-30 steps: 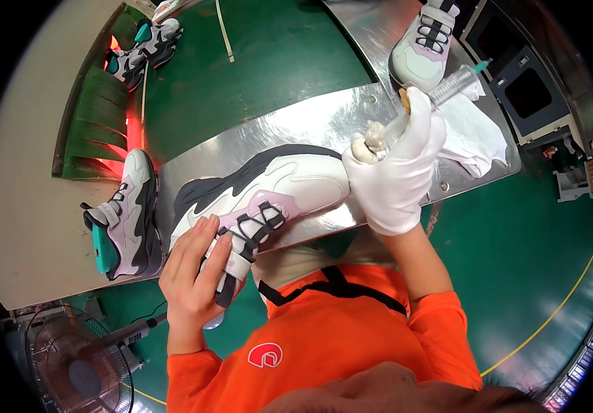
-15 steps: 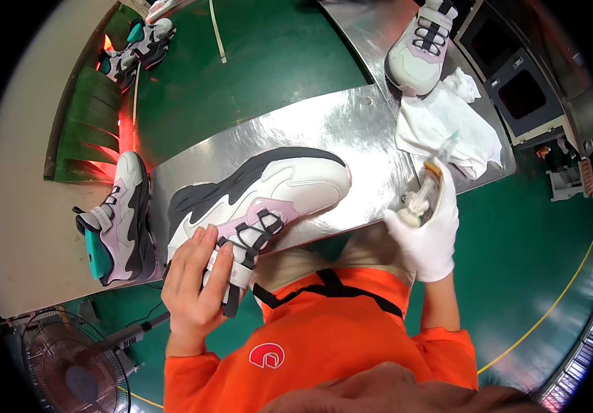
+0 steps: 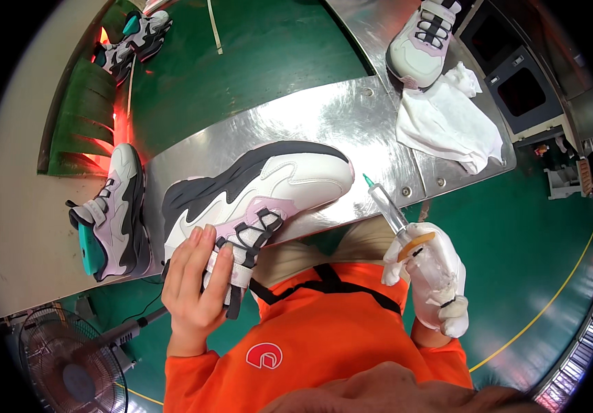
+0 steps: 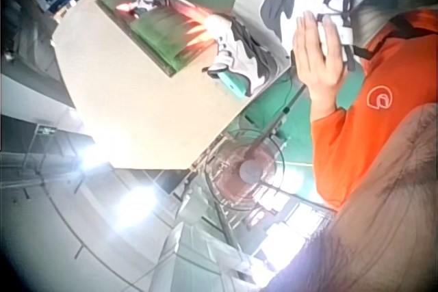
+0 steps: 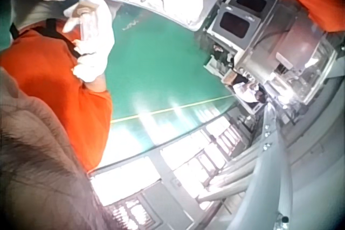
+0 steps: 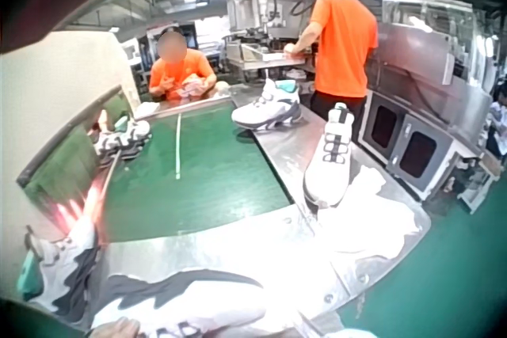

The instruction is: The person uses a syringe to inject a liquid substance into the seams of white and pink sneakers on a factory assembly line. They handle multiple shoes one by one, rotating them to access different areas, and place them on a metal table after treatment.

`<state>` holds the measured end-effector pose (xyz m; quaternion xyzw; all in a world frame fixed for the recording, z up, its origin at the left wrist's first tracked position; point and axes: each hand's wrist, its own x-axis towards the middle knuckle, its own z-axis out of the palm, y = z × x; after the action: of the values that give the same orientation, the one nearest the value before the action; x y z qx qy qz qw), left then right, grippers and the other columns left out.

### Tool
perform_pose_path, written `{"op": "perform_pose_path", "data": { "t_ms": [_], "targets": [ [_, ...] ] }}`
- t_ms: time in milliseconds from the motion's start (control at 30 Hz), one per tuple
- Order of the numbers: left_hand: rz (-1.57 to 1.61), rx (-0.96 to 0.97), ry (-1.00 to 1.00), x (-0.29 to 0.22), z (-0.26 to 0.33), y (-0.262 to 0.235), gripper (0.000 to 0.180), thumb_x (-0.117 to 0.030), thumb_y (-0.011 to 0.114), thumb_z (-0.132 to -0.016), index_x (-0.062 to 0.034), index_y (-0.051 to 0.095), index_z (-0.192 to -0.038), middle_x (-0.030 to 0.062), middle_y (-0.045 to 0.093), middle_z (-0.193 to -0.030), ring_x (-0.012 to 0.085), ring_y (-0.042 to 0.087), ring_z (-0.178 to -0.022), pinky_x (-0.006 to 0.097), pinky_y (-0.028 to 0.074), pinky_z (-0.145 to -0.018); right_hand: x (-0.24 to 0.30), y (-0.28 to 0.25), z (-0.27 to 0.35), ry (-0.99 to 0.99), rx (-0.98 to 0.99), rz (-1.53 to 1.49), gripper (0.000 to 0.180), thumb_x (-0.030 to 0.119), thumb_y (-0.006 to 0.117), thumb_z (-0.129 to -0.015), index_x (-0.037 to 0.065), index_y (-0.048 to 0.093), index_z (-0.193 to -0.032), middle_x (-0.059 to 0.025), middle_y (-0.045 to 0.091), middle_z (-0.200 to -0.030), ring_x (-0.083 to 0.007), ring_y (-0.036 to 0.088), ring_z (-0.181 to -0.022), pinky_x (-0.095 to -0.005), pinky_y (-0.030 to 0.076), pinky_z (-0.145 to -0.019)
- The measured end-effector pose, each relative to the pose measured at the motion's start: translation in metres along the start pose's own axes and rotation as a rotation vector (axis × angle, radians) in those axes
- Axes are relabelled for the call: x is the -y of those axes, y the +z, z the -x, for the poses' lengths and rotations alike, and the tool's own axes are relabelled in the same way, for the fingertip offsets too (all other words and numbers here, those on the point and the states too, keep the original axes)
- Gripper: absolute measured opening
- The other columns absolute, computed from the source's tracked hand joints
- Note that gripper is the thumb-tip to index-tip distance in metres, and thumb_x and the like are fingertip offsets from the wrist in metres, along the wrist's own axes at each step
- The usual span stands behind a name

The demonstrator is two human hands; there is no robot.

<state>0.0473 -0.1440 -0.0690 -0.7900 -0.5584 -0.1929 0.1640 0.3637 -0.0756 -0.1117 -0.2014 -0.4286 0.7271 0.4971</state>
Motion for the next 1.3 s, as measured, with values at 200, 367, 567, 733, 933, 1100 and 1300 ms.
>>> {"op": "perform_pose_path", "data": {
  "t_ms": [200,367,567,733,933,1100,1300],
  "targets": [
    [0.013,0.002,-0.008,0.000,0.000,0.002,0.029,-0.005,0.064,-0.083,-0.0040,0.067,-0.112,0.0232,0.066,-0.116,0.0390,0.066,-0.104,0.045,0.056,-0.085,-0.003,0.008,-0.005,-0.040,-0.008,0.105,0.120,0.060,0.079,-0.051,-0.012,0.038,-0.138,-0.0259,0.059,-0.105,-0.0270,0.062,-0.079,-0.0338,0.049,-0.067],
    [0.013,0.001,-0.001,0.002,0.000,0.000,0.031,-0.006,0.066,-0.081,-0.0036,0.067,-0.111,0.0230,0.066,-0.117,0.0390,0.066,-0.103,0.045,0.056,-0.084,-0.002,0.015,-0.006,0.066,-0.054,0.071,0.113,0.046,0.085,-0.048,-0.013,0.041,-0.135,-0.0251,0.059,-0.107,-0.0270,0.060,-0.082,-0.0331,0.048,-0.070],
    [0.106,0.022,-0.018,0.012,-0.019,-0.003,0.035,-0.013,0.072,-0.076,-0.0022,0.068,-0.110,0.0220,0.066,-0.117,0.0396,0.067,-0.098,0.043,0.056,-0.083,-0.010,-0.004,-0.008,0.049,0.159,0.087,0.103,0.020,0.082,-0.046,-0.012,0.043,-0.136,-0.0207,0.059,-0.113,-0.0214,0.055,-0.089,-0.0297,0.046,-0.078],
    [0.183,0.138,-0.038,0.027,-0.049,-0.015,0.056,-0.011,0.081,-0.062,0.0016,0.064,-0.114,0.0239,0.065,-0.118,0.0419,0.066,-0.101,0.045,0.054,-0.086,-0.011,-0.003,-0.017,0.009,0.145,0.217,0.101,0.018,0.080,-0.042,-0.009,0.048,-0.134,-0.0184,0.061,-0.111,-0.0200,0.054,-0.083,-0.0282,0.048,-0.073],
    [0.302,0.282,-0.127,0.057,-0.083,-0.013,0.066,-0.006,0.081,-0.054,-0.0003,0.065,-0.117,0.0201,0.067,-0.117,0.0357,0.067,-0.101,0.038,0.051,-0.088,-0.022,-0.022,-0.041,0.012,0.182,0.391,0.091,0.013,0.081,-0.041,-0.006,0.053,-0.126,-0.0163,0.064,-0.107,-0.0180,0.056,-0.075,-0.0272,0.049,-0.063],
    [0.523,0.398,-0.281,0.086,-0.118,0.001,0.061,-0.010,0.081,-0.056,-0.0003,0.066,-0.114,0.0133,0.070,-0.103,0.0270,0.068,-0.089,0.034,0.052,-0.082,-0.042,-0.033,-0.055,0.006,0.198,0.313,0.095,0.013,0.084,-0.043,-0.004,0.050,-0.130,-0.0120,0.062,-0.111,-0.0152,0.055,-0.076,-0.0249,0.052,-0.070],
    [0.624,0.575,-0.417,0.109,-0.141,0.017,0.063,-0.012,0.082,-0.054,0.0001,0.065,-0.114,0.0102,0.070,-0.102,0.0209,0.068,-0.090,0.032,0.051,-0.085,-0.056,-0.043,-0.055,0.109,0.224,0.252,0.096,0.018,0.089,-0.049,-0.003,0.048,-0.133,-0.0090,0.061,-0.112,-0.0147,0.058,-0.084,-0.0254,0.052,-0.082]
  ]
}}
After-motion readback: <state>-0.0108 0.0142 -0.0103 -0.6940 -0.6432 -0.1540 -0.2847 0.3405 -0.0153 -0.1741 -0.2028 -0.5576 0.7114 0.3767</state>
